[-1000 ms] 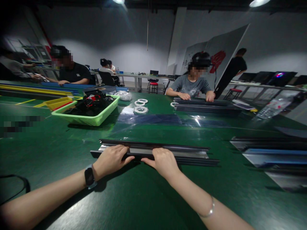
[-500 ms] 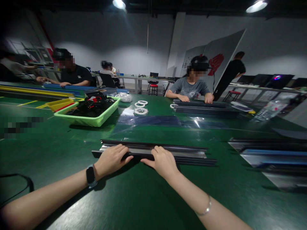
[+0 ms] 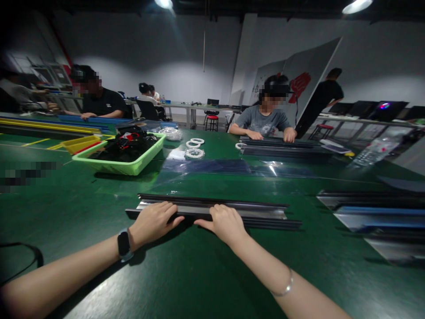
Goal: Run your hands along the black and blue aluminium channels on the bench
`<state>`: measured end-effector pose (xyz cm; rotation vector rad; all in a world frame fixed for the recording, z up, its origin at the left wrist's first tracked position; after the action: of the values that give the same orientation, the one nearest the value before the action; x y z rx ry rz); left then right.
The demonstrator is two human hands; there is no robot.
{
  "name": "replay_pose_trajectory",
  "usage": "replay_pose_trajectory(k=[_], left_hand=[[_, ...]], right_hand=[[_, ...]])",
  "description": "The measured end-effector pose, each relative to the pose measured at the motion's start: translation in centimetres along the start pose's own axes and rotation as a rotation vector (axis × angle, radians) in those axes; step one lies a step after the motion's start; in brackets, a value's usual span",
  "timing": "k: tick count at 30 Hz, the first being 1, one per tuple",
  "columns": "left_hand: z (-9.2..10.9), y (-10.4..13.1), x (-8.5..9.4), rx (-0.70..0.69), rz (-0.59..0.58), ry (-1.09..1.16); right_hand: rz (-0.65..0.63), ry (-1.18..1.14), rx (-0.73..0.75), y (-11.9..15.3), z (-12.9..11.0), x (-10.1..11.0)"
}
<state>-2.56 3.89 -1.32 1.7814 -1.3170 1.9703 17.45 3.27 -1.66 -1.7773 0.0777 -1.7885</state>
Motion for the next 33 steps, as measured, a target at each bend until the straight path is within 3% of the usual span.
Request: replay_pose_trajectory(k=[9, 16, 24, 33], left_hand=[[0.0, -0.1, -0.1, 0.01, -0.029, -0.031], [-0.5, 0.3, 0.1, 0.073, 0.034, -0.072], [0.3, 0.0, 0.3, -0.065, -0.021, -0.059], [0.2, 0.0, -0.1, -0.057, -0.043, -0.052]], right_hand=[[-0.006, -0.003, -0.005, 0.1, 0.0, 0.3], [0.017, 0.044, -0.003, 0.1, 0.5, 1.2], [-0.08, 0.011, -0.049, 0.0, 0.5, 0.6], [-0.075, 0.027, -0.026, 0.0, 0.5, 0.4]])
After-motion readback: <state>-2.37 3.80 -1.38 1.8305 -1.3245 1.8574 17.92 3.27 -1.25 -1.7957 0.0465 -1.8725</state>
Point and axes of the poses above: each hand's wrist, its own y-axis away from the middle knuckle, its own x-axis out of the back of the hand, z = x × y, the point moved 3 cm from there along -y, towards the middle knuckle, and after that the axes turned 3 degrees about -x, right-handed, at the moved point
